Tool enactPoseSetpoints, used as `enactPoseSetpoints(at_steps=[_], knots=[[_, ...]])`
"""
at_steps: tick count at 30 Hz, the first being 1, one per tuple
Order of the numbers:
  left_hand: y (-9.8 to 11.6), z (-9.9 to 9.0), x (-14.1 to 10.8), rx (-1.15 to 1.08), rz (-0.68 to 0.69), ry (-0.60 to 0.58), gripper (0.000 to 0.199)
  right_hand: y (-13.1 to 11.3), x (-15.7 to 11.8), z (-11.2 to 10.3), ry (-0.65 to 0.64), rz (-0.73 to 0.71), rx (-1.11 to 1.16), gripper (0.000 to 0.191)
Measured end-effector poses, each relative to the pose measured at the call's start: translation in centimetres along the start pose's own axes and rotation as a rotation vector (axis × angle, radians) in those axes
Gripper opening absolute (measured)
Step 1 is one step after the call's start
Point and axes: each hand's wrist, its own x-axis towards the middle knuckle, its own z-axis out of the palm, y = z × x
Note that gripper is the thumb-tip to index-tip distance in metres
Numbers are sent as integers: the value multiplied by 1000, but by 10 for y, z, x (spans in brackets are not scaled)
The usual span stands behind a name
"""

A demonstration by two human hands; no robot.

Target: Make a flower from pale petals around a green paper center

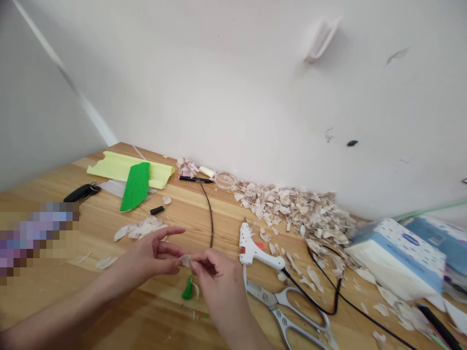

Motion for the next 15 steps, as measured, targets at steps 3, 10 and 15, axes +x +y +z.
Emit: enactPoseSetpoints(at_steps=[3,10,15], knots=[[1,1,1,-3,1,1,65,1,0,0,-11,9,0,13],[3,0,0,62,18,21,65,5,-2,-1,-60,23,40,16],[8,-1,-2,107,-16,4,67,5,1,-3,-100,91,193,15]])
